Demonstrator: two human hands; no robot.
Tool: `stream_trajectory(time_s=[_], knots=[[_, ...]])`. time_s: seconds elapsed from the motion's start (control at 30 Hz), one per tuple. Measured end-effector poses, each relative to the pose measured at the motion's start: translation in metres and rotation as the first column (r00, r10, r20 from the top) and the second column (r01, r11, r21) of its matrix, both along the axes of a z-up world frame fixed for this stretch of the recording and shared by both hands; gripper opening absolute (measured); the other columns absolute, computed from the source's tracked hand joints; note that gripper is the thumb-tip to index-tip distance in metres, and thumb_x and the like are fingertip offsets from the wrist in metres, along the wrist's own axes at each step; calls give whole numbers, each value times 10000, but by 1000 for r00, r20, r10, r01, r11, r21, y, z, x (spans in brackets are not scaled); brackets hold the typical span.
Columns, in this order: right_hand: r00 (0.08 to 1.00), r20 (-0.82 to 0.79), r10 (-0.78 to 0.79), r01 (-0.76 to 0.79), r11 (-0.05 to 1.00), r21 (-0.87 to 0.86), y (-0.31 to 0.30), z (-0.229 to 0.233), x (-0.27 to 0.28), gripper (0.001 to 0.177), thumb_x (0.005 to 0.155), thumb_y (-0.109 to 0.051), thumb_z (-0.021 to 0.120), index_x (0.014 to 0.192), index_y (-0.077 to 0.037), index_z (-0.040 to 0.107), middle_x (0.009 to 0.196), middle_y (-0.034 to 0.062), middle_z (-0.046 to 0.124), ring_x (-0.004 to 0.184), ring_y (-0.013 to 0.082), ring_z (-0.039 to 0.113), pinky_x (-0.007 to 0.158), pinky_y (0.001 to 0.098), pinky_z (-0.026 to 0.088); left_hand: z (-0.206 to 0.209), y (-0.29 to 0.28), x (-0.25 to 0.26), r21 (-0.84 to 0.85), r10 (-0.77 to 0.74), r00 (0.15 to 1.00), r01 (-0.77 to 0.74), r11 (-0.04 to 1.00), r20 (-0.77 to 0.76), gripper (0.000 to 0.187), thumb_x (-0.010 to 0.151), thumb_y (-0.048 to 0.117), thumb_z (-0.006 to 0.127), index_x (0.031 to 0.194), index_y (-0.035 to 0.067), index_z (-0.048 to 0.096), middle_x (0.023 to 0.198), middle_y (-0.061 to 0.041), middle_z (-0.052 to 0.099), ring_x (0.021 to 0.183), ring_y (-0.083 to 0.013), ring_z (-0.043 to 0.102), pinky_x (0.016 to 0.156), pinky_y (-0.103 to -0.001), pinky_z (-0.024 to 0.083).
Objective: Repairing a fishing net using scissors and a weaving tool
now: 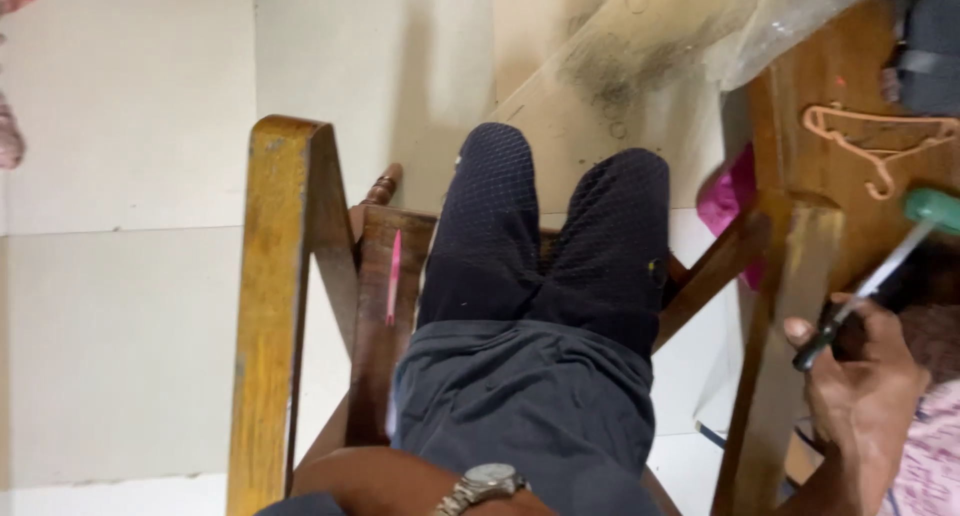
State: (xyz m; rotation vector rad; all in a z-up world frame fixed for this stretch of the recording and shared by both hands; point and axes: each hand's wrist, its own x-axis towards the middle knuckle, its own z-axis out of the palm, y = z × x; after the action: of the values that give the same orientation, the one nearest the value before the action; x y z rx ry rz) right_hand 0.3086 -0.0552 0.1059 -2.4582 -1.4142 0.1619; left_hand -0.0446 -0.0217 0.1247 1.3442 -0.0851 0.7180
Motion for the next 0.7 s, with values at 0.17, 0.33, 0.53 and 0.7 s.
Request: stream_trajectory(time_s=[0.17,0.33,0.53,0.7], knots=[[980,-81,-179,168,977,-131,9,19,16,421,813,-333,656,1147,-86,588,883,157,659,780,273,577,650,381,420,-15,21,46,219,-216,963,178,959,163,598,1017,492,209,1205,-25,442,1189,-209,503,1058,-401,571,978,-495,501],[983,-64,-170,147,952,-268,27,47,14,338,867,-343,591,1047,-60,549,704,147,641,560,306,608,486,406,449,4,25,30,254,393,890,-335,908,-231,235,870,273,595,811,46,610,771,-68,637,703,-210,623,647,-322,515],[979,65,-191,187,736,-651,69,50,2,440,892,-273,580,1264,-202,357,855,227,631,704,349,644,654,440,587,-26,33,-13,225,676,595,-655,721,-435,131,807,178,615,728,73,612,707,-4,644,621,-81,597,602,-203,475],[991,117,-60,127,668,-733,85,49,-2,607,808,-463,595,1307,-199,371,1028,305,617,982,456,589,816,509,470,-67,36,-33,302,674,343,-698,649,-654,131,794,173,628,683,104,646,648,17,640,594,-59,553,561,-221,415]])
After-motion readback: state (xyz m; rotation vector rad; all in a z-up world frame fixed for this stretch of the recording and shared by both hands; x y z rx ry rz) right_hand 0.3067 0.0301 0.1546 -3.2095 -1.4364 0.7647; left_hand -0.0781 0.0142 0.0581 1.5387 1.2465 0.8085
